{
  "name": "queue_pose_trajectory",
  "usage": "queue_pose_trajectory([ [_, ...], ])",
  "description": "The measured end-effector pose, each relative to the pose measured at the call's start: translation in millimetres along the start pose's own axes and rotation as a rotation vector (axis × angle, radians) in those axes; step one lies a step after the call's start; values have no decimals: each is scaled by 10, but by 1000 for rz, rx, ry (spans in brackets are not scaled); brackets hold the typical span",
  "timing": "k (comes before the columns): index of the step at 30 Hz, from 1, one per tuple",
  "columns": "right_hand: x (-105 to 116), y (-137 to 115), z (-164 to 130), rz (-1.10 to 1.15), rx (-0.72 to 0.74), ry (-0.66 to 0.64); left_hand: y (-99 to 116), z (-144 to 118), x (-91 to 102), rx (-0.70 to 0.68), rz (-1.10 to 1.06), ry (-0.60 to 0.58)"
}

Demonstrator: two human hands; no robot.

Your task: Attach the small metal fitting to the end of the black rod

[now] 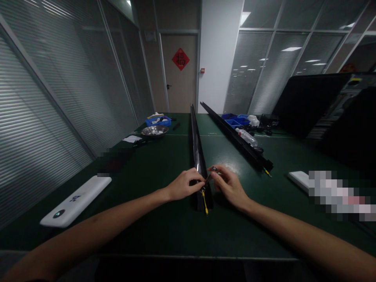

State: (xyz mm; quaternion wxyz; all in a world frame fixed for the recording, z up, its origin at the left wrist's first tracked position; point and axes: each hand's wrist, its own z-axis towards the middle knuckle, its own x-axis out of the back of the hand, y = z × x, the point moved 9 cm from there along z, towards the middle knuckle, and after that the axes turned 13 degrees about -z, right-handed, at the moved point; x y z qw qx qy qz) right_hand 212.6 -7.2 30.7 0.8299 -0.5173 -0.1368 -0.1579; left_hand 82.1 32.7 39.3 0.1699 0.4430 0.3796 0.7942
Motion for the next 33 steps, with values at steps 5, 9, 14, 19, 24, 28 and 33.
queue_pose_trajectory([
  [5,3,36,4,24,-14,18,-27,7,-8,28,10,7],
  [9,-6,-3,14,23,3,7,4,2,7,19,8,18],
  [14,2,-58,15,2,14,1,13,-2,9,18,16,8],
  [19,1,-74,19,7,18,-6,17,-4,7,5,14,6],
  [24,-1,-51,19,30,5,-1,28,-9,13,-3,8,14],
  [28,-22,-31,14,42,-10,-19,26,-12,10,-4,3,11],
  [33,-14,-53,14,21,7,-30,47,-13,8,-13,14,22],
])
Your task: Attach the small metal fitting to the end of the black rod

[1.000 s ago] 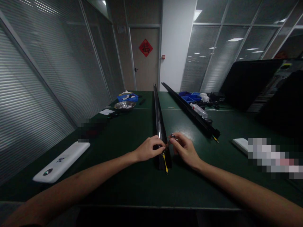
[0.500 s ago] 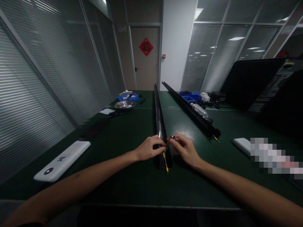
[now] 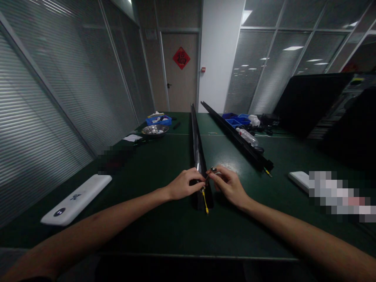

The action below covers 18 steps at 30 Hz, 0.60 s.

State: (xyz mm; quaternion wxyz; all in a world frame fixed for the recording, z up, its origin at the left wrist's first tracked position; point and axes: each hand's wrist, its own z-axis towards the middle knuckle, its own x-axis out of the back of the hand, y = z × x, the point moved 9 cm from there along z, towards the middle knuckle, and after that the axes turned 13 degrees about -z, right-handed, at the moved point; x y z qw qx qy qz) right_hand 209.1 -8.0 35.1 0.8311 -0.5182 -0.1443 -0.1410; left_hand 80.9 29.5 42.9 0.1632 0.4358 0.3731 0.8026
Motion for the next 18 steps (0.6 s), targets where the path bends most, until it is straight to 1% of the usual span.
queue_pose_trajectory([
  [6,-1,-50,13,-9,48,-21,9,6,-15,5,-10,-24],
  [18,-44,-53,30,51,66,-62,19,13,-28,-16,5,-52],
])
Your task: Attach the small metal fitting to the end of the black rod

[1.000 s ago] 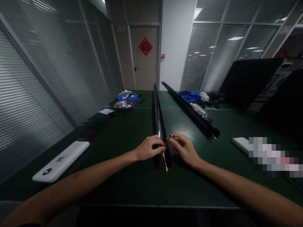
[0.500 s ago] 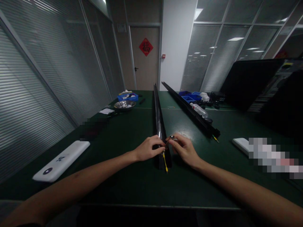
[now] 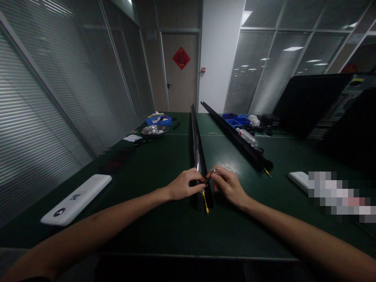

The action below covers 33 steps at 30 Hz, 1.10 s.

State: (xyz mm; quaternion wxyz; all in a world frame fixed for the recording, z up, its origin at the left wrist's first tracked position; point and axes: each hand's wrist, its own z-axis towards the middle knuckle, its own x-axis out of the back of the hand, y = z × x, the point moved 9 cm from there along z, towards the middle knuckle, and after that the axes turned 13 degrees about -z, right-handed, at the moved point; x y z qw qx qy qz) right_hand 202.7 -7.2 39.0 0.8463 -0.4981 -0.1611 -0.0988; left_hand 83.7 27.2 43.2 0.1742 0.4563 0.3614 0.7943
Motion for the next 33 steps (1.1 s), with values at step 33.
queue_pose_trajectory([
  [33,15,33,-16,-42,-61,15,-4,-12,10,18,-15,11],
])
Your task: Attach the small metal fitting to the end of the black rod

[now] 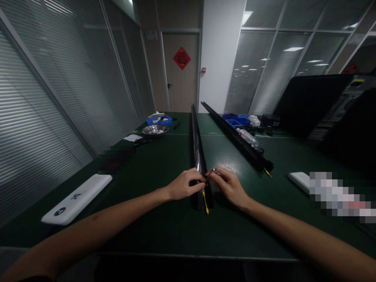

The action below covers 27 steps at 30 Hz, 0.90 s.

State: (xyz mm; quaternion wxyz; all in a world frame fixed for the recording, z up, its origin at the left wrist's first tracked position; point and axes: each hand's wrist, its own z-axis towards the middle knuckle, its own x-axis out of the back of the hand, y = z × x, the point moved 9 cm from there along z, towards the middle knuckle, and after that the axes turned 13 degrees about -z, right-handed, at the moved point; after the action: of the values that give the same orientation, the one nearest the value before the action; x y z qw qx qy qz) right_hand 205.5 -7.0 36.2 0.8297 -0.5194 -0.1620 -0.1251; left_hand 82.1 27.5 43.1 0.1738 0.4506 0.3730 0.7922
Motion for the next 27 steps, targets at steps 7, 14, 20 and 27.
queue_pose_trajectory([
  [7,-9,-71,-3,-21,48,-26,2,3,-35,-22,18,-53],
  [14,-4,-29,-22,26,-43,7,-8,0,-19,-10,-3,-20],
  [20,3,-14,-38,-5,-39,23,-2,2,-26,-11,13,-35],
  [27,-20,-29,-34,-33,-31,7,23,10,-49,-28,31,-65],
])
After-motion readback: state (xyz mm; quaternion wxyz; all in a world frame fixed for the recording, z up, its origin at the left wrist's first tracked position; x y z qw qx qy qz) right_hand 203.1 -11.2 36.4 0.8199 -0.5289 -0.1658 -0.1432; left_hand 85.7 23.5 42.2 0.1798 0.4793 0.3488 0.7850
